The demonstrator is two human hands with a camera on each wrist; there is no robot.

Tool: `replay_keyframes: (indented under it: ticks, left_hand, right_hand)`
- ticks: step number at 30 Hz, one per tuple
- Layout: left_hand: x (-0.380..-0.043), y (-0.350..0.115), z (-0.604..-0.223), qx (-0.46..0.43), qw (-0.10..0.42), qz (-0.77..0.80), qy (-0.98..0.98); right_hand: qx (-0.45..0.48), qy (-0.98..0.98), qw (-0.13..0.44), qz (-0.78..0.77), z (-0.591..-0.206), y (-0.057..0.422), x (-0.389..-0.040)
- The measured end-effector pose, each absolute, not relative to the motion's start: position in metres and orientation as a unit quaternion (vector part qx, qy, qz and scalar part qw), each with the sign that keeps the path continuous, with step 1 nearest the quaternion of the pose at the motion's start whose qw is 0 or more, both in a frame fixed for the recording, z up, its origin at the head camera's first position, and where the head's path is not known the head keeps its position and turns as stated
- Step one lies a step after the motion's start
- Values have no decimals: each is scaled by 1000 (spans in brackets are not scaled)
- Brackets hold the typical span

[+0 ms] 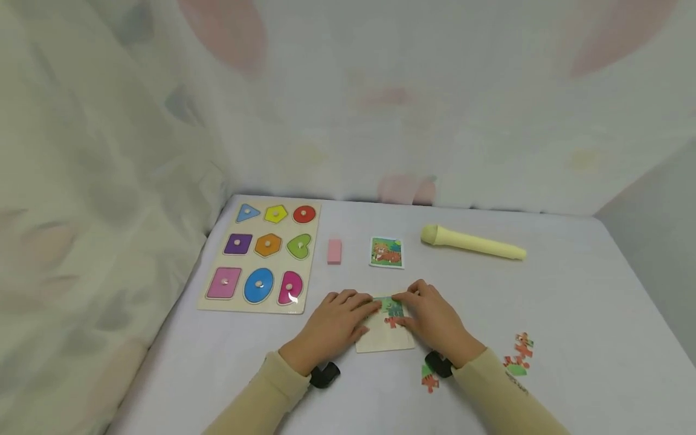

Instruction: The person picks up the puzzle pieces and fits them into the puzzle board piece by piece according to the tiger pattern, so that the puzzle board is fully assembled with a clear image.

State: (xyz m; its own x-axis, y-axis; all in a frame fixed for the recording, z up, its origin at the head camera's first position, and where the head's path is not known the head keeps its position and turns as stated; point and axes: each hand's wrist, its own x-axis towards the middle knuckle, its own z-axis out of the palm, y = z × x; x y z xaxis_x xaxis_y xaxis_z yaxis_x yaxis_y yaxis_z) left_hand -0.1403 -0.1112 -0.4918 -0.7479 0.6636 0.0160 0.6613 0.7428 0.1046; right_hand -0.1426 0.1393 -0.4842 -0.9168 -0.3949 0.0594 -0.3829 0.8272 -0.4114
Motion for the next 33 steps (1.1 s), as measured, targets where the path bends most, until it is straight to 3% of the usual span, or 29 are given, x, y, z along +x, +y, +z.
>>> replay_keyframes:
  ticks: [10,14,22,25,29,33]
  left_hand:
    - [-143,-115,-496,372,7,42,927]
    - [-142,-114,-496,368,12,49,928]
    - [-132,-122,-500,327,54,91,939]
    - [-127,-129,-502,310,68,110,942]
    - [-127,-128,-502,298,62,137,943]
    - [-129,-124,-506,296,52,161,940]
  right_hand:
    - [-281,956,-32,-74,-479,134,-138]
    - [-287,957,-17,-29,-475,130,-128]
    - [-243,962,-12,-120,-461,154,-122]
    - [-220,964,20,-151,-454,173,-104]
    - [-222,958,75,-166,-467,186,-74]
    - [-232,950,65,-198,-481,188,-60]
